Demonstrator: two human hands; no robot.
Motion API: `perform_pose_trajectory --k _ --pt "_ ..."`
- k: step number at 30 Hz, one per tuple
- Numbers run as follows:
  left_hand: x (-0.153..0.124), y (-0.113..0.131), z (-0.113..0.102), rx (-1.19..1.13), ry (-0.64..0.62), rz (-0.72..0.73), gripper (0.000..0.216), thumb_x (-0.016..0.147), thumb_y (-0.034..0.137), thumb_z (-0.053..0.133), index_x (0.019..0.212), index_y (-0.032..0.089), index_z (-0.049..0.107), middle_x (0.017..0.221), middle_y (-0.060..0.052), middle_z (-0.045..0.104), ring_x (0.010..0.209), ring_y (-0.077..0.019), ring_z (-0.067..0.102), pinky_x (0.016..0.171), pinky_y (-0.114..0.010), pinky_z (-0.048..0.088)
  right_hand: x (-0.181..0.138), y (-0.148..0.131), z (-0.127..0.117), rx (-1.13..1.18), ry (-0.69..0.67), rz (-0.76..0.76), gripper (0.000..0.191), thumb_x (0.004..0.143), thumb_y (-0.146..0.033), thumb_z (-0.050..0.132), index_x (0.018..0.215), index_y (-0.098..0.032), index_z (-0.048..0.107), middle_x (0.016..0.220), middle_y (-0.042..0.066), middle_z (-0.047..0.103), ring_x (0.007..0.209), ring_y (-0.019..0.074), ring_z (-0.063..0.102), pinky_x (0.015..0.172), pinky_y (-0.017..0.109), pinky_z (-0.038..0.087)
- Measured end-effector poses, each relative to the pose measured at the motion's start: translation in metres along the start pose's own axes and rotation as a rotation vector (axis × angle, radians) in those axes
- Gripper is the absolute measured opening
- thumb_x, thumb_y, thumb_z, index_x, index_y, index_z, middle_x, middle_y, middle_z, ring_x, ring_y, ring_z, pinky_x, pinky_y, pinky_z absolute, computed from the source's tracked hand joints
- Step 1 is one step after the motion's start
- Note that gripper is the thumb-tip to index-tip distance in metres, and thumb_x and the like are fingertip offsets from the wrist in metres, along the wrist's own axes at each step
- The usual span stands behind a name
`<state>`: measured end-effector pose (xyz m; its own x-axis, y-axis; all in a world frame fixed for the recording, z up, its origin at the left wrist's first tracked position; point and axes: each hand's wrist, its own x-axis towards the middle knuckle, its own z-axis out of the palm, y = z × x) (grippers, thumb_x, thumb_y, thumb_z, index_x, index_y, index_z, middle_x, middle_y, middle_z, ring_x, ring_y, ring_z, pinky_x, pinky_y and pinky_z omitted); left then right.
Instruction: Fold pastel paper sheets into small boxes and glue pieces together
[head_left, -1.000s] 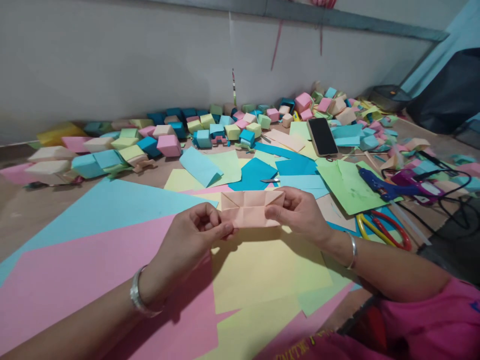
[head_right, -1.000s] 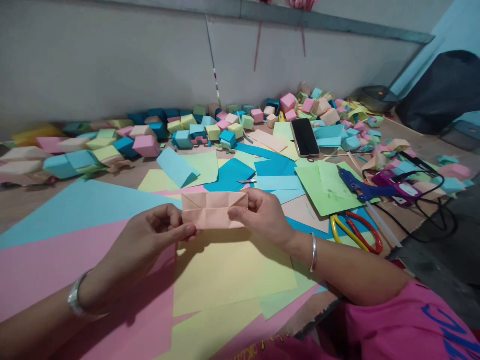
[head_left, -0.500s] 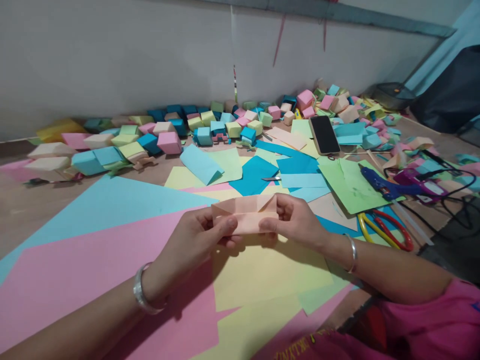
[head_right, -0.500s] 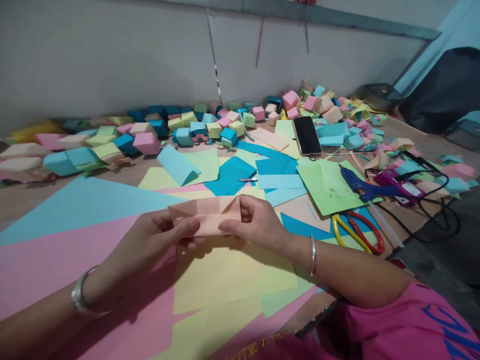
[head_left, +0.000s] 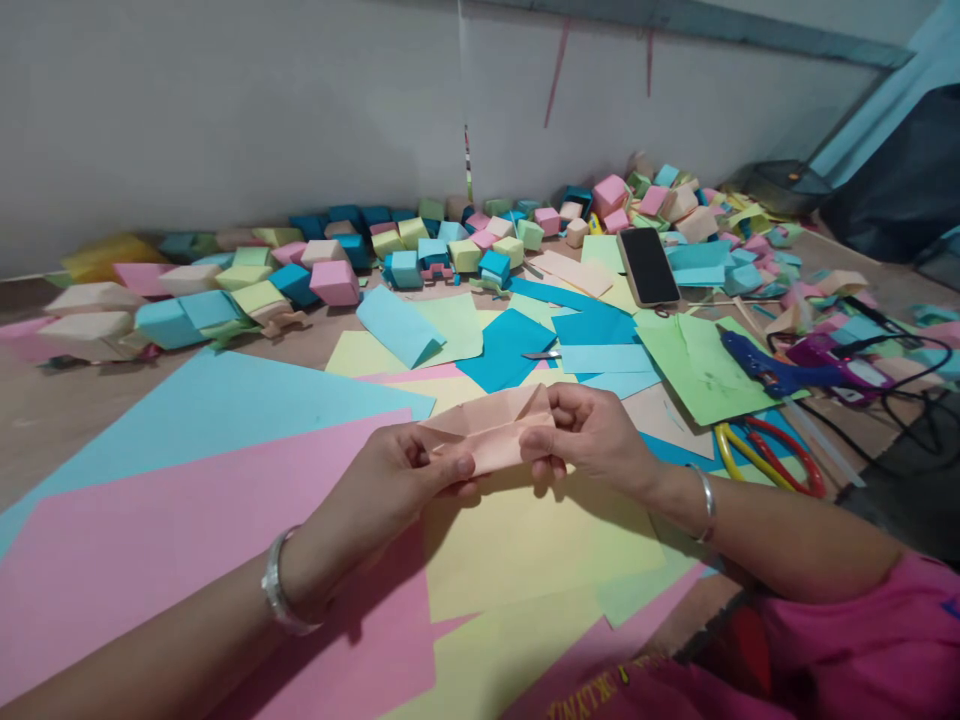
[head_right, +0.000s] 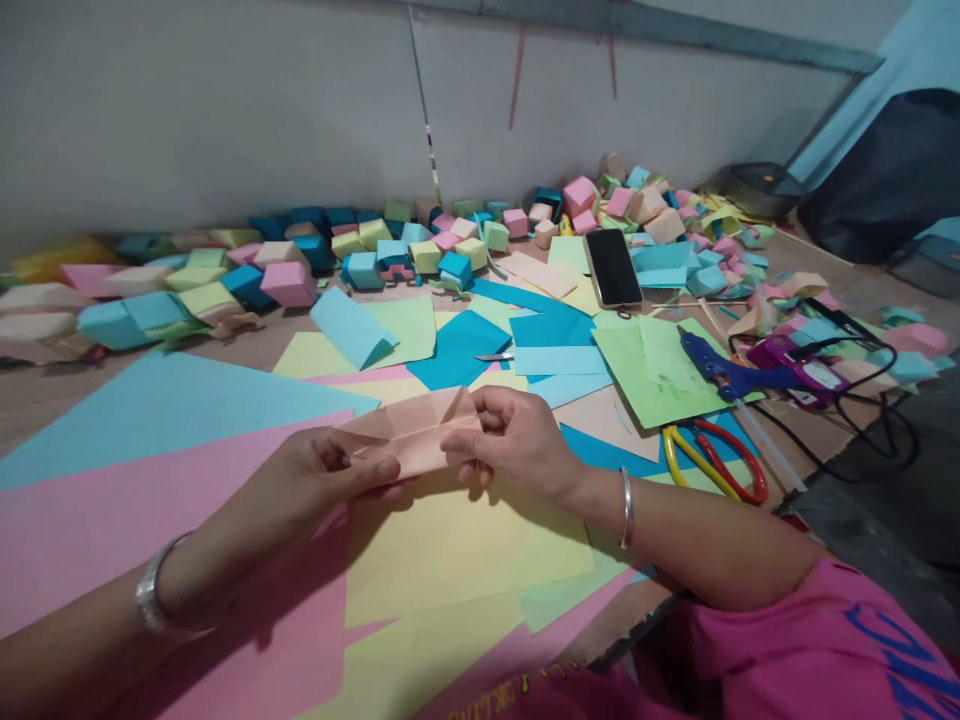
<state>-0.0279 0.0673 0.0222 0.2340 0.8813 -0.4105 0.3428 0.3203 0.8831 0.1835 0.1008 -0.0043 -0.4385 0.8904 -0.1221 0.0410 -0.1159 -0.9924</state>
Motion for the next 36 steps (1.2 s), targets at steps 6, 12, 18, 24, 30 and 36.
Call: perform_pose_trajectory --k 6,12,18,24,30,36 --pt "0.0 -0.008 0.004 -0.334 -0.128 -0.062 0.033 0.084 0.041 0.062 0.069 0.011 0.065 0.068 -0.005 0.064 0.058 -0.0099 0.052 0.063 -0.025 0.046 0.003 0.0 -0.003 0.0 0.038 -0.02 0.02 0.074 -0.026 0.074 0.072 -0.016 0.057 0.051 -0.003 0.064 0.038 0.0086 0.057 0.035 0.016 0.046" --pt "0.002 -0.009 0.004 -0.417 -0.202 -0.049 0.028 0.083 0.036 0.063 0.069 0.012 0.063 0.057 -0.002 0.058 0.058 -0.0125 0.053 0.067 -0.031 0.048 0.006 0.001 -0.007 0.027 0.035 0.003 0.021 0.074 -0.029 0.074 0.077 -0.015 0.058 0.053 -0.004 0.063 0.04 0.0103 0.059 0.035 0.017 0.046" --pt "0.0 -0.008 0.003 -0.38 -0.137 -0.056 0.023 0.079 0.035 0.067 0.077 0.012 0.069 0.061 -0.004 0.065 0.061 -0.0157 0.06 0.068 -0.033 0.051 0.008 0.002 -0.009 0.049 0.018 0.052 0.023 0.075 -0.03 0.073 0.084 -0.015 0.059 0.055 -0.002 0.065 0.039 0.0104 0.058 0.033 0.017 0.046" --pt "0.0 -0.007 0.001 -0.289 -0.138 -0.031 0.024 0.078 0.035 0.069 0.074 0.011 0.069 0.064 -0.005 0.066 0.065 -0.0154 0.063 0.071 -0.031 0.052 0.008 0.001 -0.011 -0.007 -0.078 0.047 0.021 0.082 -0.034 0.066 0.078 -0.016 0.056 0.051 -0.002 0.065 0.038 0.0088 0.058 0.034 0.015 0.043" --pt "0.001 0.0 0.001 -0.205 -0.165 -0.015 0.022 0.079 0.031 0.067 0.071 0.011 0.069 0.066 -0.006 0.067 0.066 -0.0148 0.062 0.065 -0.024 0.049 0.005 0.001 -0.011 -0.044 -0.097 0.039 0.025 0.087 -0.036 0.06 0.074 -0.018 0.05 0.049 -0.001 0.065 0.037 0.0108 0.059 0.033 0.016 0.04" --pt "0.001 -0.004 0.003 -0.315 -0.225 0.01 0.017 0.075 0.028 0.072 0.076 0.012 0.068 0.072 -0.003 0.063 0.068 -0.012 0.058 0.07 -0.025 0.049 0.005 -0.002 -0.011 -0.097 -0.05 0.019 0.025 0.085 -0.035 0.063 0.071 -0.018 0.05 0.047 -0.002 0.062 0.038 0.0122 0.06 0.033 0.017 0.04"
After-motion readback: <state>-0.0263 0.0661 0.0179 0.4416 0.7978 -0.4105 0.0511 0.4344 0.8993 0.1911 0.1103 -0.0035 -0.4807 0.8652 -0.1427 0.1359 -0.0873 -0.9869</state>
